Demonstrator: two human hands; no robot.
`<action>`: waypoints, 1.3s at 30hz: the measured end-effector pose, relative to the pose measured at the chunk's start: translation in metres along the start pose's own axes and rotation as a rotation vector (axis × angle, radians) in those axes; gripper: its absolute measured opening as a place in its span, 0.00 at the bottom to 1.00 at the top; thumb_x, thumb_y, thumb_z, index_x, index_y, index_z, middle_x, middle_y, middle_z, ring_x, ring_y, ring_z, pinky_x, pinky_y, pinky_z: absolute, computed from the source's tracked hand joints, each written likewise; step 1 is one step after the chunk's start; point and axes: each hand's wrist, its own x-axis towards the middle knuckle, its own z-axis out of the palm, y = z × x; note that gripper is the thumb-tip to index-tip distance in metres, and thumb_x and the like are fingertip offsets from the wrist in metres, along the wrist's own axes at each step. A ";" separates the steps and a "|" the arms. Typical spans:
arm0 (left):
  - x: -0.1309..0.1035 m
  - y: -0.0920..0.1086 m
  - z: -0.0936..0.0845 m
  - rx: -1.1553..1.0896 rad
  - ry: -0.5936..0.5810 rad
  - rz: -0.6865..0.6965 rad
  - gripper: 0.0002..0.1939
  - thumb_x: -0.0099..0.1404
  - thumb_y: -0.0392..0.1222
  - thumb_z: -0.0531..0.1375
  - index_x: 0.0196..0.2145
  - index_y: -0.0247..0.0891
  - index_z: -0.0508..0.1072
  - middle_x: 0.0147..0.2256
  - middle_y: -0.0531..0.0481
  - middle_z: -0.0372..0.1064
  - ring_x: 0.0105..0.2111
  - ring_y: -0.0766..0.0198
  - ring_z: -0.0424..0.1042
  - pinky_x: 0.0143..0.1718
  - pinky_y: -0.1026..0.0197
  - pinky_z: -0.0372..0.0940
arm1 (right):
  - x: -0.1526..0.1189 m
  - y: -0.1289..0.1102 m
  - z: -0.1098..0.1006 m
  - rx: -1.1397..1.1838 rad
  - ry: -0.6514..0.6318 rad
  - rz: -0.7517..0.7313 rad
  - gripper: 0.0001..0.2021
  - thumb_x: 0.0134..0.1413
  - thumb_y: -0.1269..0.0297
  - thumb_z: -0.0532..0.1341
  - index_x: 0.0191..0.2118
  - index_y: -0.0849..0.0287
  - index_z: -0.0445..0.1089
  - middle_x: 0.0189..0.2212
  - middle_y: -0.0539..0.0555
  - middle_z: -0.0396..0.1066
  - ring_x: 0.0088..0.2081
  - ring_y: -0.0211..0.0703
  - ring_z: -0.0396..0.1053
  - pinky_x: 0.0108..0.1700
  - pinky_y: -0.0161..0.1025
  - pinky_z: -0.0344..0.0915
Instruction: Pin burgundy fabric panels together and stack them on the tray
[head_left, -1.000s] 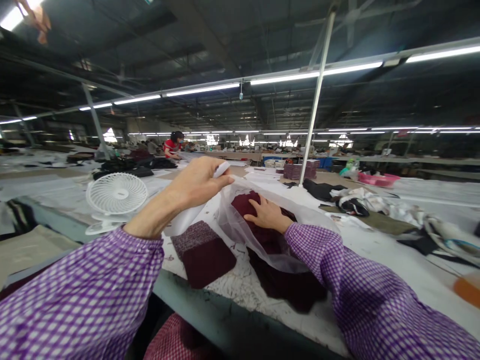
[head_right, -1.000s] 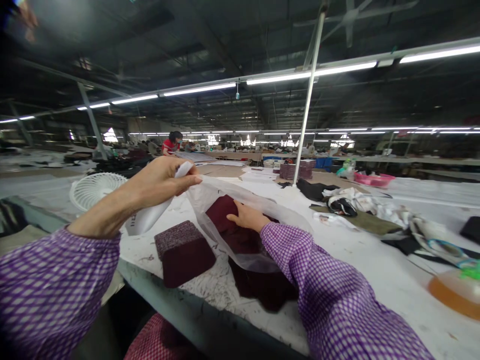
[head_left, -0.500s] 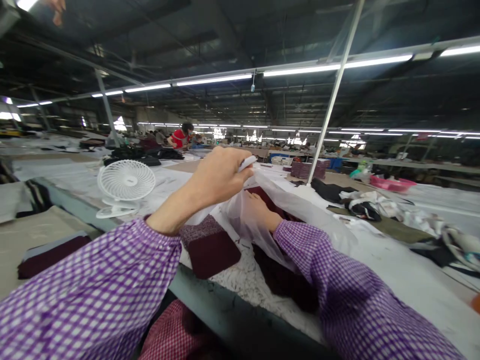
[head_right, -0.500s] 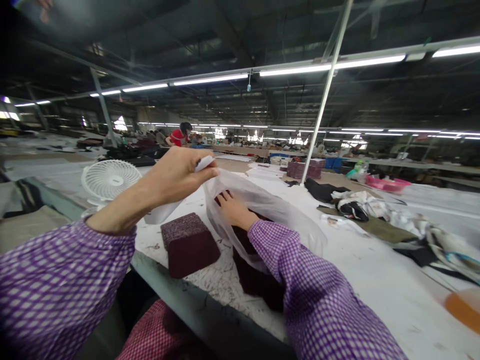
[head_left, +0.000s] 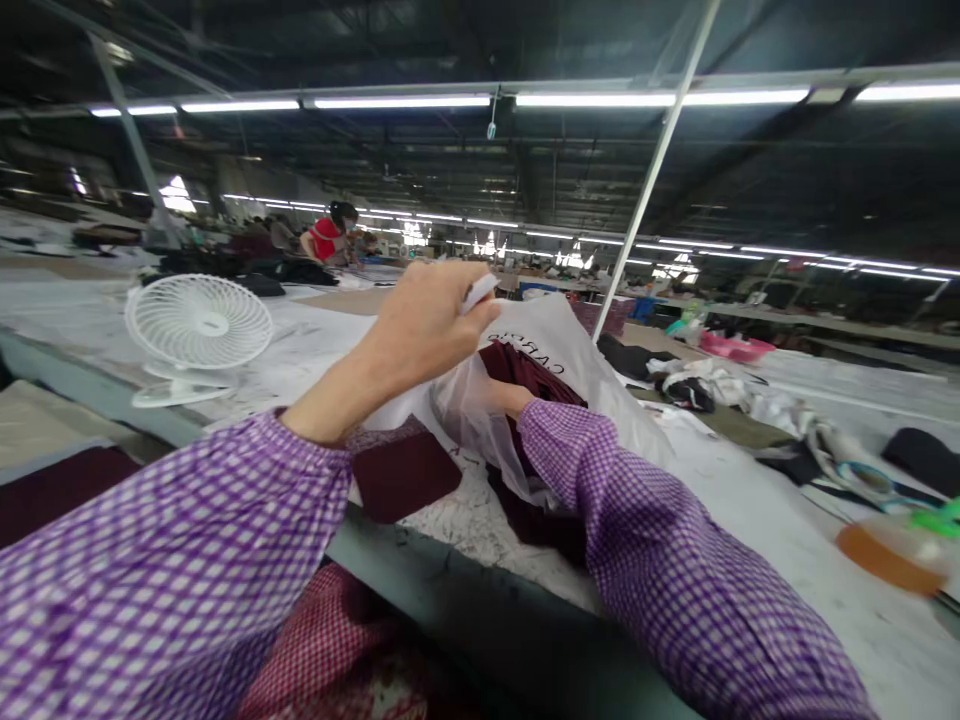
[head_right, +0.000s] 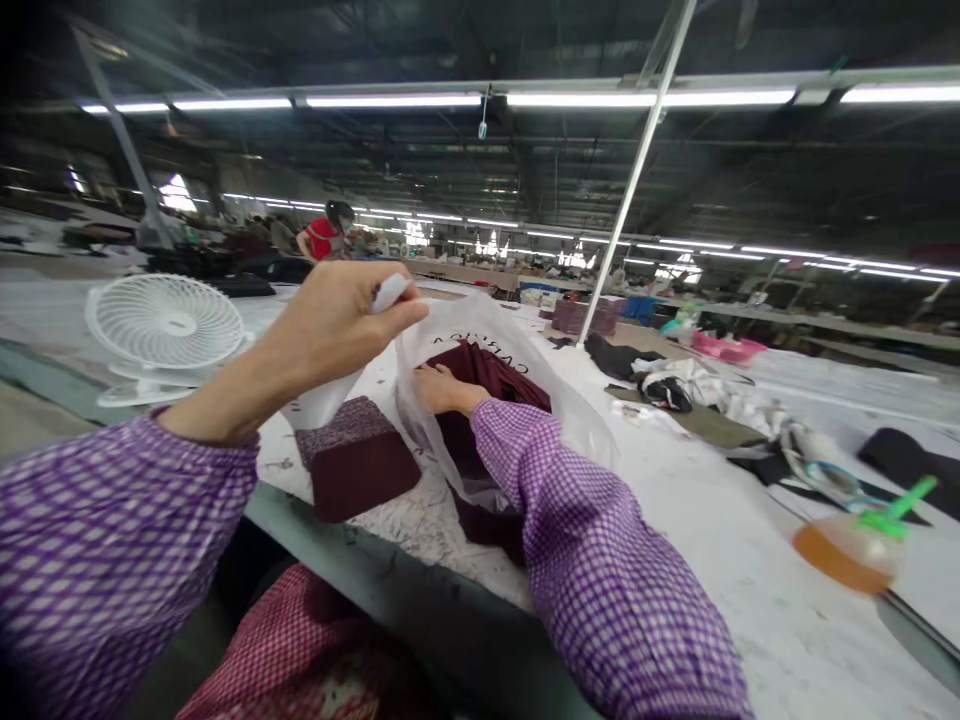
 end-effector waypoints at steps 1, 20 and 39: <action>-0.001 -0.004 -0.002 -0.013 0.022 -0.017 0.07 0.57 0.40 0.54 0.24 0.38 0.69 0.23 0.50 0.65 0.32 0.61 0.65 0.33 0.60 0.57 | -0.012 -0.007 -0.006 0.049 0.022 0.016 0.13 0.61 0.64 0.53 0.47 0.64 0.68 0.46 0.59 0.71 0.51 0.54 0.66 0.54 0.55 0.64; 0.028 -0.021 0.020 -0.311 0.103 -0.172 0.06 0.54 0.36 0.55 0.20 0.37 0.65 0.18 0.53 0.63 0.26 0.65 0.61 0.32 0.61 0.59 | -0.117 0.079 -0.009 0.105 -0.020 0.239 0.24 0.56 0.71 0.54 0.59 0.59 0.62 0.58 0.57 0.62 0.57 0.45 0.61 0.61 0.48 0.54; 0.031 -0.023 0.032 -0.209 0.091 -0.158 0.05 0.53 0.35 0.54 0.21 0.36 0.65 0.22 0.51 0.63 0.30 0.62 0.65 0.34 0.59 0.59 | -0.092 0.048 -0.007 -0.066 -0.490 0.168 0.46 0.32 0.64 0.71 0.62 0.57 0.59 0.61 0.58 0.56 0.62 0.57 0.54 0.62 0.48 0.51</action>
